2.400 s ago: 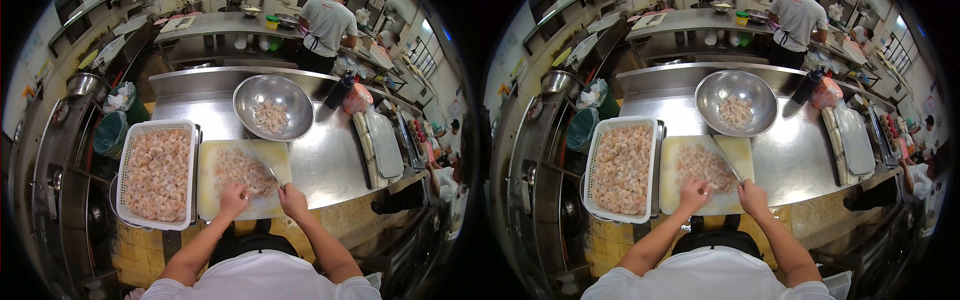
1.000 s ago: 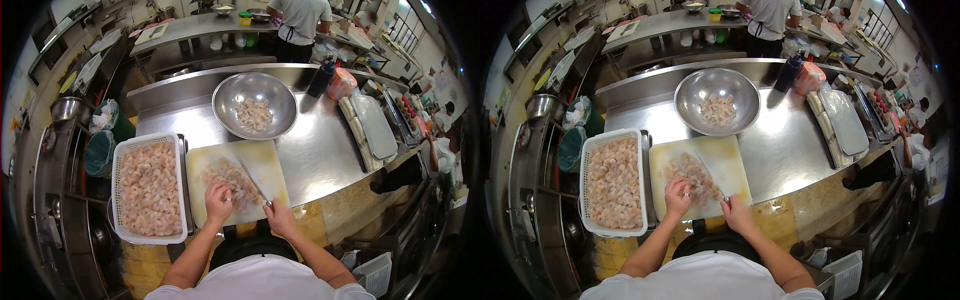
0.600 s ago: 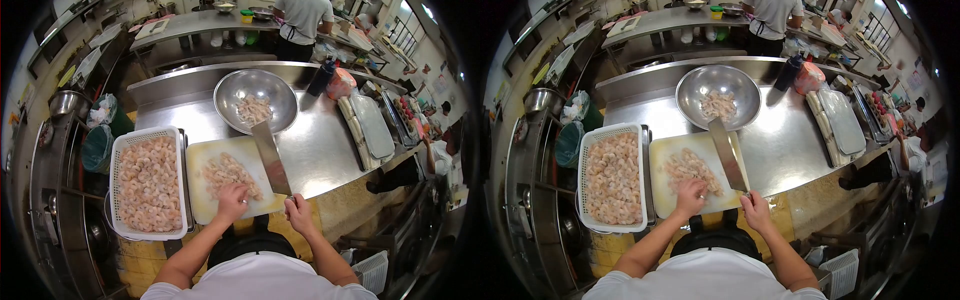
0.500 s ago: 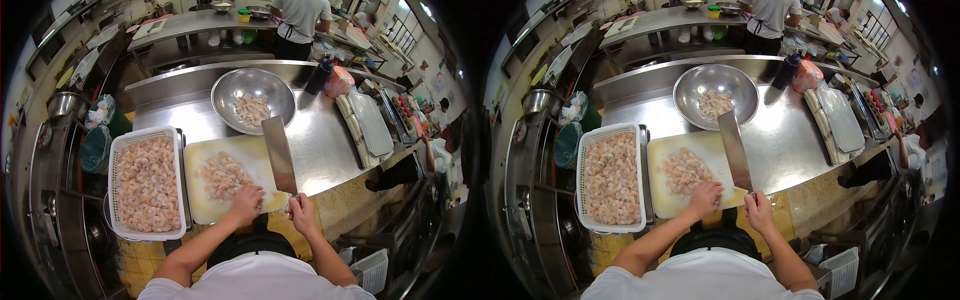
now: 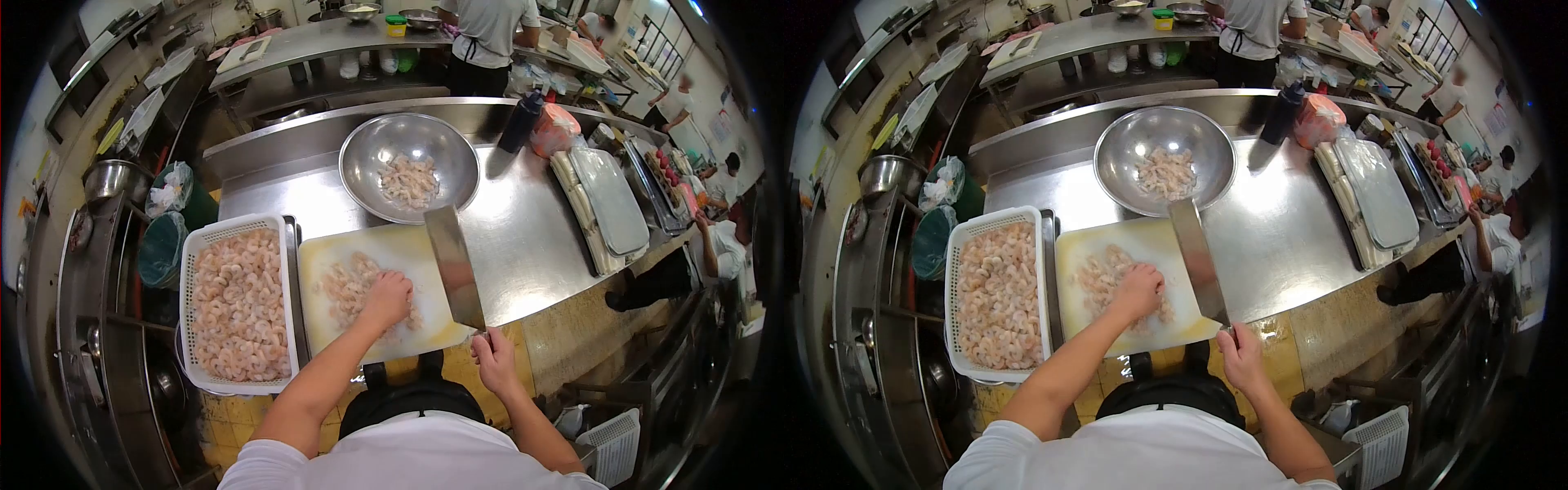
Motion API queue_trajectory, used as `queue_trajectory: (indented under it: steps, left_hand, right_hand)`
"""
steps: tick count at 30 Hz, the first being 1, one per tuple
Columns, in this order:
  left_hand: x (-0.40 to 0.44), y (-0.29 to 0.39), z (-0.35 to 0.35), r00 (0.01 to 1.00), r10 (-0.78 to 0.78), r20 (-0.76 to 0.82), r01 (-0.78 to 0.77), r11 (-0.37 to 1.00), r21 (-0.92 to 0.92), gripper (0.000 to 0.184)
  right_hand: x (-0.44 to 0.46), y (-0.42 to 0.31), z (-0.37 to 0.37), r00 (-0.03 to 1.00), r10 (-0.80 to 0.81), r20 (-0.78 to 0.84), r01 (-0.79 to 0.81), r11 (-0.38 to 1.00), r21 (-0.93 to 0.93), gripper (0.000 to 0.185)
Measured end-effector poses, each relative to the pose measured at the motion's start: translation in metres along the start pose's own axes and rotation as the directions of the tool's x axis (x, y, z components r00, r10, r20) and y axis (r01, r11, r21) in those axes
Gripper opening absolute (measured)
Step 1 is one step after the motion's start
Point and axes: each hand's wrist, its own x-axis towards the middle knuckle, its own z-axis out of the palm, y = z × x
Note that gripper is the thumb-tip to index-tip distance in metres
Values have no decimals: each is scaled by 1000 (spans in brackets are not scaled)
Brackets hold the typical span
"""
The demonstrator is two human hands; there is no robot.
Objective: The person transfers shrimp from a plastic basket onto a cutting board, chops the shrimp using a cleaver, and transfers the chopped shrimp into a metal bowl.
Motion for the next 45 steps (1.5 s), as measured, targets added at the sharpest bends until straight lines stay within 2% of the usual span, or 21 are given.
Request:
queue_trajectory:
  steps: [1, 2, 3, 5, 7, 8, 11, 13, 17, 20, 23, 27, 32, 35, 42, 45]
  left_hand:
    - [-3, -5, -9, 999, -39, 32, 42, 992, -116, 17]
    - [-7, -16, -13, 981, -111, -158, 92, 988, -125, 19]
    - [-12, -31, -16, 924, -177, -339, 135, 980, -142, 20]
    - [-29, -68, -31, 800, -402, -447, 388, 913, -126, 34]
    - [-48, -89, -32, 715, -537, -447, 518, 837, -178, 43]
    - [-57, -94, -29, 665, -601, -443, 578, 790, -203, 49]
    - [-72, -93, -16, 798, -470, -377, 503, 864, -13, 65]
    - [-72, -90, -13, 802, -469, -370, 490, 871, -41, 70]
    - [-72, -83, -12, 827, -430, -362, 419, 901, -114, 81]
    - [-69, -66, -6, 843, -424, -330, 390, 906, -166, 89]
    - [-61, -43, -6, 851, -415, -323, 363, 907, -212, 93]
    - [-50, -27, 4, 849, -410, -333, 336, 906, -258, 96]
    - [-42, -22, 10, 818, -426, -386, 305, 891, -338, 87]
    - [-40, -24, 10, 802, -438, -406, 300, 884, -359, 81]
    - [-17, 4, -38, 749, -449, -488, 315, 888, -334, 74]
    - [14, 15, -72, 732, -379, -567, 232, 920, -316, 72]
  right_hand:
    - [-1, 8, -2, 999, -39, 0, 39, 998, -40, 27]
    - [-3, 13, -5, 999, 14, 42, -12, 999, -51, 27]
    - [-4, 17, -8, 994, 68, 80, -63, 996, -64, 27]
    - [-12, 24, -11, 967, 221, 129, -218, 975, -37, 29]
    - [-17, 30, -11, 901, 399, 171, -411, 911, 40, 32]
    - [-21, 38, -11, 882, 438, 176, -450, 893, 33, 33]
    - [-34, 73, -1, 824, 538, 179, -552, 833, 34, 35]
    - [-36, 74, 15, 791, 581, 189, -600, 797, 60, 38]
    - [-20, 67, 51, 832, 527, 172, -538, 843, 21, 44]
    - [-15, 74, 82, 840, 461, 287, -460, 885, -78, 44]
    - [-6, 50, 106, 828, 484, 284, -478, 873, -95, 44]
    - [6, 37, 114, 769, 525, 364, -547, 836, -50, 43]
    - [18, 22, 113, 730, 495, 471, -554, 833, -16, 41]
    - [27, 22, 108, 654, 534, 536, -637, 771, 9, 40]
    - [43, -14, 88, 643, 463, 610, -635, 768, 87, 40]
    - [63, -59, 69, 680, 452, 577, -617, 779, 117, 40]
